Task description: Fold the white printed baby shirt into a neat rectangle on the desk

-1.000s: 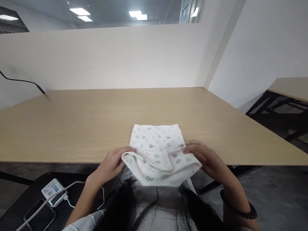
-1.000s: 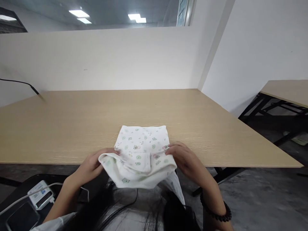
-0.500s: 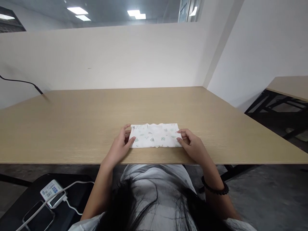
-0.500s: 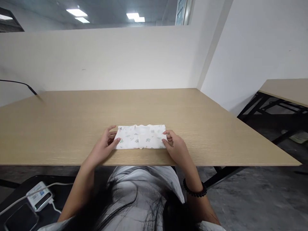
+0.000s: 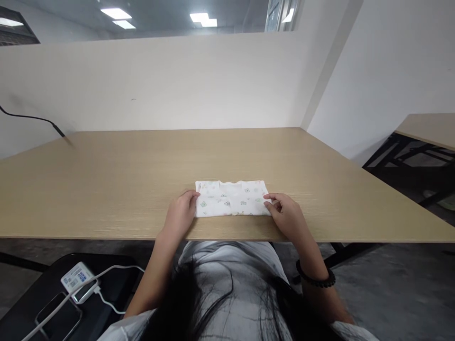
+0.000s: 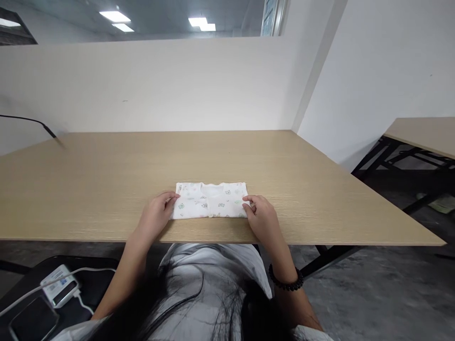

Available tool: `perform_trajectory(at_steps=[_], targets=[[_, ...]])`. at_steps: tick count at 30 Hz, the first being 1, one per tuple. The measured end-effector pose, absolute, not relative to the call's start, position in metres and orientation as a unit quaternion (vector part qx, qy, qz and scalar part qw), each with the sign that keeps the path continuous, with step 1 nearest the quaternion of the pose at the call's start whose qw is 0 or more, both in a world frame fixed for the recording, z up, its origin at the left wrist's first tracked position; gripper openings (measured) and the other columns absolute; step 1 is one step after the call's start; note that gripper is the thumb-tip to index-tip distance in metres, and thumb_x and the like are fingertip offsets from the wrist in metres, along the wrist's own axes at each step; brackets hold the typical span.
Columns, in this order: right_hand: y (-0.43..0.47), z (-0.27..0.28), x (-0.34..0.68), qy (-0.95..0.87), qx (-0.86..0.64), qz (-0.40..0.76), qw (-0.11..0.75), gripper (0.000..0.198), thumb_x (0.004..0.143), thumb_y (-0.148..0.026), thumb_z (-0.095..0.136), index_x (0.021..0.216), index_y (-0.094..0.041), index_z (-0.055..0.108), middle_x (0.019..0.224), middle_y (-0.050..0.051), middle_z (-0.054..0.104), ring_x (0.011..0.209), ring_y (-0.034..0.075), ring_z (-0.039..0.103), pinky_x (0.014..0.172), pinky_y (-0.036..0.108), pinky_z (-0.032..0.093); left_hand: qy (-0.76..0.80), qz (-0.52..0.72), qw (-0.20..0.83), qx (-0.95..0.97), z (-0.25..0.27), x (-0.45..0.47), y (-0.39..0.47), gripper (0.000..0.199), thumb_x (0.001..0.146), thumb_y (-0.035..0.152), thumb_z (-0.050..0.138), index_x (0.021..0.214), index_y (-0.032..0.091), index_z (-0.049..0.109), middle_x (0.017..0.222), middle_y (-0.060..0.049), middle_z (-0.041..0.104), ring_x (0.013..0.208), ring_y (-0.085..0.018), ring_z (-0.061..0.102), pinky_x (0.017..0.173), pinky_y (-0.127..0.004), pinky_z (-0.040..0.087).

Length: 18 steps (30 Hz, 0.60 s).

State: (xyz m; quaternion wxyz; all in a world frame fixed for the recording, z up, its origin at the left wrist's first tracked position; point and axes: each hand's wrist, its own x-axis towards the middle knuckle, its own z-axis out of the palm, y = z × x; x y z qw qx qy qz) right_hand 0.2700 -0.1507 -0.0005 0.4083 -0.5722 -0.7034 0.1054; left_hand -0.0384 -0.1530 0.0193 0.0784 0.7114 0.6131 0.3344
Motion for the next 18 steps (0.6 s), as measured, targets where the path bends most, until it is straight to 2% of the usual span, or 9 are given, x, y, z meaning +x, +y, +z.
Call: perform_trajectory(at_steps=[2,4,6,8,10,12,15,18], targets=[[-0.152,-0.003,0.272,-0.709,-0.579,0.084,0.394,0.024,0.088,-0.03,0.056,0.096,-0.014,0.071,0.089,0.012,0.067,0.073,0.023,0.061,0.076,0.04,0.052,0.64,0.28,0.053,0.714,0.021,-0.035,-0.155,0.033,0.098,0.022,0.038,0.098,0.014,0.07,0.11,-0.015,0.071,0.1,-0.028,0.068,0.089,-0.041,0.053],[-0.155,-0.005,0.273,-0.718,-0.58,0.056,0.38,0.028,0.09,-0.032,0.055,0.099,-0.011,0.072,0.105,0.019,0.064,0.085,0.026,0.065,0.08,0.043,0.053,0.657,0.243,0.005,0.714,0.021,-0.031,-0.158,0.035,0.1,0.024,0.036,0.107,0.013,0.069,0.12,-0.018,0.067,0.105,-0.031,0.067,0.088,-0.043,0.054],[-0.16,-0.004,0.273,-0.735,-0.57,0.01,0.366,0.033,0.093,-0.033,0.053,0.106,-0.009,0.071,0.121,0.025,0.058,0.104,0.032,0.064,0.089,0.047,0.052,0.635,0.24,-0.06,0.732,0.02,-0.024,-0.164,0.039,0.102,0.027,0.034,0.123,0.011,0.063,0.138,-0.021,0.058,0.12,-0.034,0.06,0.097,-0.047,0.05],[-0.166,0.001,0.268,-0.76,-0.544,-0.043,0.352,0.04,0.096,-0.036,0.049,0.115,-0.007,0.069,0.136,0.028,0.052,0.123,0.036,0.055,0.099,0.052,0.047,0.57,0.239,-0.1,0.779,0.018,-0.015,-0.17,0.047,0.104,0.033,0.032,0.14,0.01,0.05,0.154,-0.02,0.043,0.14,-0.034,0.043,0.111,-0.051,0.039],[-0.172,0.006,0.26,-0.796,-0.507,-0.069,0.323,0.047,0.1,-0.04,0.043,0.128,-0.009,0.063,0.149,0.026,0.043,0.137,0.036,0.043,0.106,0.054,0.042,0.507,0.206,-0.085,0.833,0.017,-0.005,-0.176,0.058,0.104,0.045,0.032,0.15,0.011,0.038,0.161,-0.018,0.032,0.15,-0.032,0.027,0.12,-0.052,0.027],[-0.176,0.009,0.25,-0.831,-0.484,-0.057,0.267,0.053,0.103,-0.044,0.035,0.141,-0.014,0.053,0.157,0.02,0.036,0.145,0.033,0.035,0.111,0.055,0.037,0.482,0.156,-0.036,0.862,0.017,0.002,-0.179,0.073,0.1,0.059,0.032,0.155,0.011,0.029,0.163,-0.017,0.027,0.152,-0.03,0.02,0.122,-0.05,0.022],[-0.181,0.006,0.241,-0.85,-0.498,-0.011,0.171,0.063,0.102,-0.056,0.029,0.154,-0.021,0.038,0.161,0.014,0.033,0.149,0.031,0.029,0.114,0.059,0.031,0.492,0.111,0.024,0.863,0.019,0.006,-0.181,0.088,0.093,0.072,0.033,0.157,0.012,0.025,0.163,-0.017,0.026,0.153,-0.03,0.019,0.122,-0.049,0.022],[-0.185,0.002,0.243,-0.833,-0.537,0.016,0.13,0.08,0.096,-0.069,0.031,0.157,-0.018,0.03,0.162,0.015,0.031,0.15,0.031,0.027,0.118,0.056,0.026,0.497,0.107,0.04,0.86,0.021,-0.001,-0.18,0.092,0.089,0.077,0.035,0.158,0.016,0.026,0.163,-0.015,0.025,0.153,-0.03,0.019,0.123,-0.049,0.021]])
